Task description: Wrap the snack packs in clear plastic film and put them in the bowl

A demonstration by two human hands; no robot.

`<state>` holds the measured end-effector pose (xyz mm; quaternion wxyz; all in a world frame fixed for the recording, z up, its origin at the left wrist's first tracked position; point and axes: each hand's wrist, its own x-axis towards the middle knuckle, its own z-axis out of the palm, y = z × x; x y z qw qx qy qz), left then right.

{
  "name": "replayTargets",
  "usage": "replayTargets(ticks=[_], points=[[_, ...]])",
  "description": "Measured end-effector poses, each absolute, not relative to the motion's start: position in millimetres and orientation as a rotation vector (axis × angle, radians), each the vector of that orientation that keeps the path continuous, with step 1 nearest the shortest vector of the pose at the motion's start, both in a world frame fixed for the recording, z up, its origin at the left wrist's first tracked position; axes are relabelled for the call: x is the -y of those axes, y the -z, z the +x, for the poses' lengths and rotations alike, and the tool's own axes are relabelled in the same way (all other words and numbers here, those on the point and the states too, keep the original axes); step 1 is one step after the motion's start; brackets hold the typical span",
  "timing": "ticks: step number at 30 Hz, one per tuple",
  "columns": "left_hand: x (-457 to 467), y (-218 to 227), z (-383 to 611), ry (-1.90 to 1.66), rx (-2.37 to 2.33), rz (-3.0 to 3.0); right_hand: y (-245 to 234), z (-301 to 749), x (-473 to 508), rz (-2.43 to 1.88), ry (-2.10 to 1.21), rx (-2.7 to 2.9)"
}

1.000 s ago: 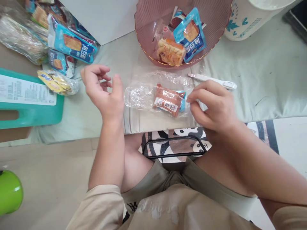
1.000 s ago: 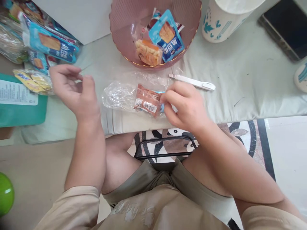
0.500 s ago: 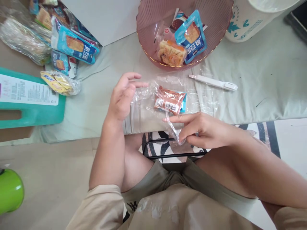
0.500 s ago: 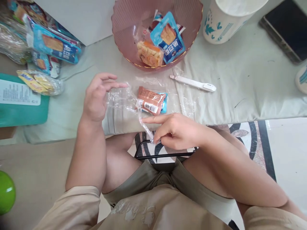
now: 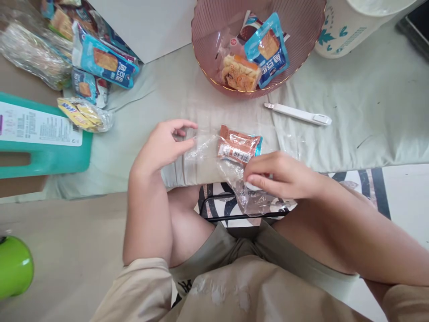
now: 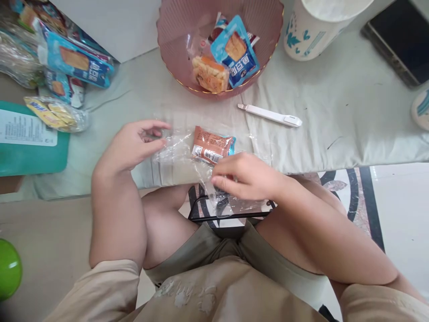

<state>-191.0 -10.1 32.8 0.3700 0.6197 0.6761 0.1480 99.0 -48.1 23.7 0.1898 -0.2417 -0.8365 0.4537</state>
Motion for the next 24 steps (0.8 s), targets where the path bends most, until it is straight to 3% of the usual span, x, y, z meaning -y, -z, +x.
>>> replayTargets(ticks=[5, 8, 18, 24], points=[[16, -43, -189, -0.482, -1.800, 1.455, -13, 93, 45, -1.233, -0.826, 2.059], [18, -38, -182, -0.484, -1.668, 1.437, -2, 85, 47, -1.340, -0.628, 2.119], [23, -12, -196, -0.516, -1.188, 1.640, 9, 77, 53, -1.396, -0.507, 2.349], [17, -16, -227, -0.385, -1.173, 1.451, 8, 78, 52, -1.403, -0.498, 2.361]])
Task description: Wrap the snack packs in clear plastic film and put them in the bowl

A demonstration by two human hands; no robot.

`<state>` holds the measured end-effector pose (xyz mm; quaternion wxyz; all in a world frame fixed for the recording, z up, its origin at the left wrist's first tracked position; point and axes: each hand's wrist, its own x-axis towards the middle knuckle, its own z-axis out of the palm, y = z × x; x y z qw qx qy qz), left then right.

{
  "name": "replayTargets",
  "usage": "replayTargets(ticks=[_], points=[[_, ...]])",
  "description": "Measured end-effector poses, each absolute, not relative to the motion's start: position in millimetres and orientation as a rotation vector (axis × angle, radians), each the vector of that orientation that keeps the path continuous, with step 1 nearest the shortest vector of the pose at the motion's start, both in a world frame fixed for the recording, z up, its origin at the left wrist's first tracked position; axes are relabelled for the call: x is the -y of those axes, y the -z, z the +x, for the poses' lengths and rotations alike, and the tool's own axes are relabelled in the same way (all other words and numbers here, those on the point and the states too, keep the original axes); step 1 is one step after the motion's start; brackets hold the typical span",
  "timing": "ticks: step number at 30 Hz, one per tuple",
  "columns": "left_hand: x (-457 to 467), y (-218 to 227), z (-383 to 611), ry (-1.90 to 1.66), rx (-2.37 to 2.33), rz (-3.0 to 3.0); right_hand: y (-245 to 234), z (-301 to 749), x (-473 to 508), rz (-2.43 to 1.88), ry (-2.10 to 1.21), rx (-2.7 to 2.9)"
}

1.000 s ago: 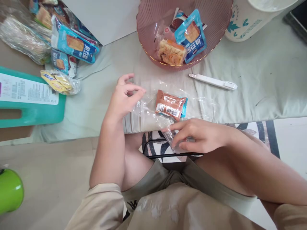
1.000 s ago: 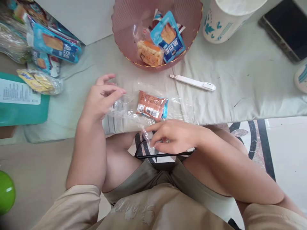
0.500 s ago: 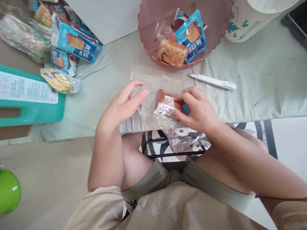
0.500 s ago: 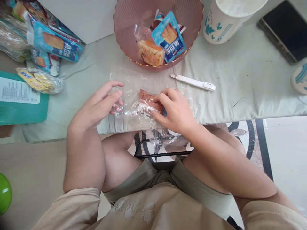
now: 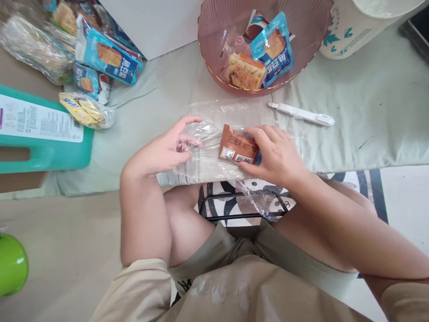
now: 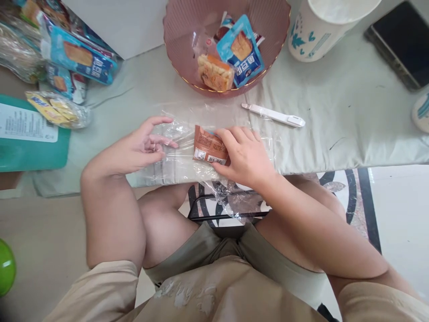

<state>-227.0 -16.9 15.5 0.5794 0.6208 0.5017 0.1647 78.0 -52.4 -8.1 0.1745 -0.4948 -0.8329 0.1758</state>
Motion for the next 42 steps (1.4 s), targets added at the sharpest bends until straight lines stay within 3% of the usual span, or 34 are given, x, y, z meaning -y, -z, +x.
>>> replayTargets(ticks=[11, 18, 24, 27, 35, 38, 42], points=[[15, -27, -204, -0.283, -1.165, 1.734, 6, 85, 53, -1.302, -0.476, 2.226], [10, -27, -201, -0.118, -1.180, 1.683, -7, 100, 40, -1.329, -0.553, 1.870], [6, -32, -191, -0.115, -1.148, 1.676, -34, 95, 9, -1.328, -0.429, 1.578], [5, -32, -188, -0.126, -1.142, 1.660, -45, 88, -20, -1.316, -0.606, 1.357], [8, -30, -189, -0.209, -1.135, 1.649, -7, 67, -78, -1.263, -0.837, 1.187], [10, -28, -191, -0.209, -1.141, 1.636, 7, 76, -87, -1.128, -0.948, 1.341], [11, -28, -192, -0.224, -1.133, 1.637, 11, 96, -87, -1.110, -0.850, 1.605]])
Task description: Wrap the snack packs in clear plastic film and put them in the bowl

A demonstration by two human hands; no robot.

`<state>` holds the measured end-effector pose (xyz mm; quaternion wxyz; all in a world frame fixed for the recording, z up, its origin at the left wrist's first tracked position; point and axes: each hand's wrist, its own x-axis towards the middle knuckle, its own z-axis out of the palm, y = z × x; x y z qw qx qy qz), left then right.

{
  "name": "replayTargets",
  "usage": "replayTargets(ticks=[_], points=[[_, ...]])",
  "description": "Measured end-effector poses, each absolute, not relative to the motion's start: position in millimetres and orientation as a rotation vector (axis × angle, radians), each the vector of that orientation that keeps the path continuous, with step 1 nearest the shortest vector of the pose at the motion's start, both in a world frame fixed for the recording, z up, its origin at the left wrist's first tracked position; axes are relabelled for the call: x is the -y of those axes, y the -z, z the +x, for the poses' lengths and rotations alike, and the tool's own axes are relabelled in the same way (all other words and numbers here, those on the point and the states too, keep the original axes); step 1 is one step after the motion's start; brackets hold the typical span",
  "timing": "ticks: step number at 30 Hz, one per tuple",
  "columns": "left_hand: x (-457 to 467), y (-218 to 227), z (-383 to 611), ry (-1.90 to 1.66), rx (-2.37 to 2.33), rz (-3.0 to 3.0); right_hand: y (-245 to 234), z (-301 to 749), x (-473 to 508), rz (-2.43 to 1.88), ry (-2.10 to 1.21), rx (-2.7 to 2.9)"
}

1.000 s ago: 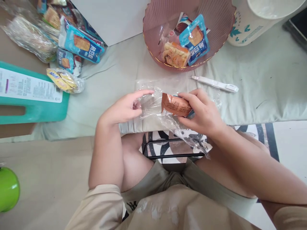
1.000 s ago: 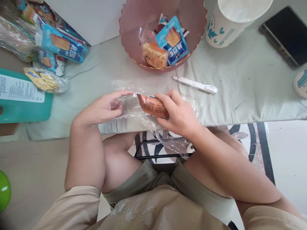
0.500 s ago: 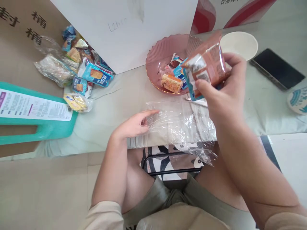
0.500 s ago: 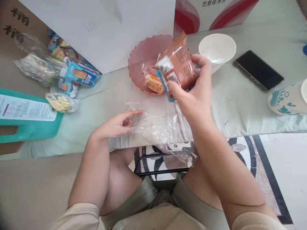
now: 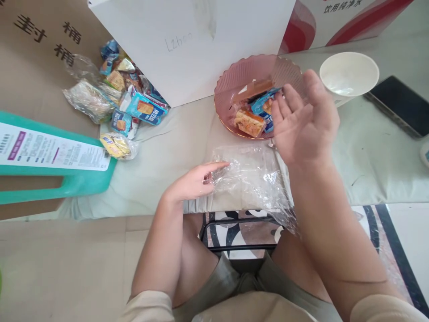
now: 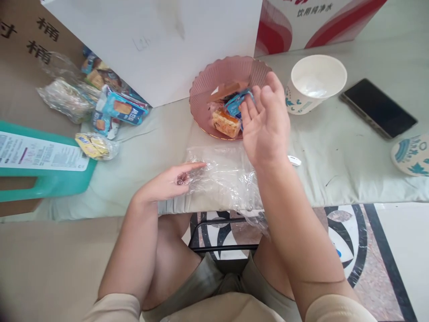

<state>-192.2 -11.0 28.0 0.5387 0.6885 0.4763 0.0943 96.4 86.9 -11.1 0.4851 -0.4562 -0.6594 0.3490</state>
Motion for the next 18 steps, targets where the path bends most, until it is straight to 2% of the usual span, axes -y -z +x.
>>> replayTargets(ticks=[4, 7, 10, 15, 18], points=[[10, -30, -192, -0.221, -1.128, 1.622, 5, 98, -80, -1.171, -0.816, 1.372], [10, -31, -190, -0.215, -1.126, 1.618, 0, 95, -74, -1.240, -0.594, 1.248], [9, -31, -189, -0.217, -1.125, 1.628, -8, 98, -66, -1.297, -0.443, 1.313], [8, -32, -184, -0.199, -1.152, 1.578, -18, 102, -52, -1.346, -0.422, 1.443], [7, -32, -181, -0.190, -1.145, 1.534, -19, 100, -48, -1.437, -0.287, 1.618]])
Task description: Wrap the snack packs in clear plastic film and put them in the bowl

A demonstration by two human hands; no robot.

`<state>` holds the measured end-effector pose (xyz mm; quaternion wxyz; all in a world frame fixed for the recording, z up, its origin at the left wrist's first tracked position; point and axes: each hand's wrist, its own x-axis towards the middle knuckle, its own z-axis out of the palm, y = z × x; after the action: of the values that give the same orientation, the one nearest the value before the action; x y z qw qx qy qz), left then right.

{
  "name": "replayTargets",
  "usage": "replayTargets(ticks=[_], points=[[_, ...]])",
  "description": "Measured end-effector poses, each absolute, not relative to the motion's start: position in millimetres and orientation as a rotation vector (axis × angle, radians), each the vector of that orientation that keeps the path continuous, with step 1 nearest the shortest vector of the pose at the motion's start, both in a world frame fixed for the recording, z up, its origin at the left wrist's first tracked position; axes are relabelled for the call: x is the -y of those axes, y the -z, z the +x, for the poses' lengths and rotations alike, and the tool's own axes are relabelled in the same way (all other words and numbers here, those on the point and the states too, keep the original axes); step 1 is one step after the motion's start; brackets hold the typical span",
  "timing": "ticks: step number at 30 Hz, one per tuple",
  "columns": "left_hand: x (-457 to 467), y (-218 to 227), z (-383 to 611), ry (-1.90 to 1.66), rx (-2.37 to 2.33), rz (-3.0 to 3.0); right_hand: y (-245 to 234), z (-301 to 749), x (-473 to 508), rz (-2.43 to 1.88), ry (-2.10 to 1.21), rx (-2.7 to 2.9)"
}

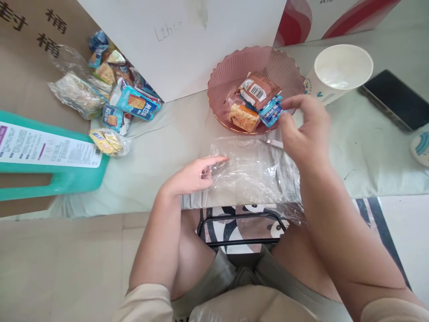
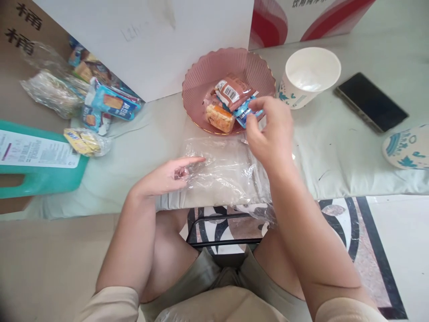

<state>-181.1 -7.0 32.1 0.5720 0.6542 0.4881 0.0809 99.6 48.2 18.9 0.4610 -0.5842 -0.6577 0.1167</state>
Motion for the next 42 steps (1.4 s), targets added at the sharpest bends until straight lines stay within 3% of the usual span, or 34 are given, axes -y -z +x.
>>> replayTargets(ticks=[6, 13, 21, 27, 31, 34, 37, 39, 42], points=[[6, -31, -183, -0.203, -1.174, 1.544, -27, 94, -33, -1.342, -0.258, 1.581], [6, -29, -190, -0.294, -1.197, 1.433, -55, 74, 13, -1.186, -0.729, 1.790], [8, -17, -190, -0.413, -1.296, 1.477, -80, 78, 66, -1.524, -0.883, 2.631], [4, -12, -191, -0.432, -1.353, 1.429, -62, 60, 65, -1.864, -0.866, 2.639], [4, -3, -200, -0.501, -1.524, 1.656, -44, 71, 48, -1.497, -1.099, 2.478], [6, -5, -207, -0.986, -1.748, 1.871, -39, 78, 40, -1.041, -1.298, 2.316], [7, -15, -204, -1.389, -1.356, 1.885, -37, 80, 37, -0.903, -1.366, 2.211], [8, -22, -196, -1.199, -1.066, 1.940, -37, 81, 36, -0.886, -1.400, 2.187], [10, -28, -183, -0.806, -1.070, 2.082, -35, 85, 37, -0.836, -1.413, 2.182]])
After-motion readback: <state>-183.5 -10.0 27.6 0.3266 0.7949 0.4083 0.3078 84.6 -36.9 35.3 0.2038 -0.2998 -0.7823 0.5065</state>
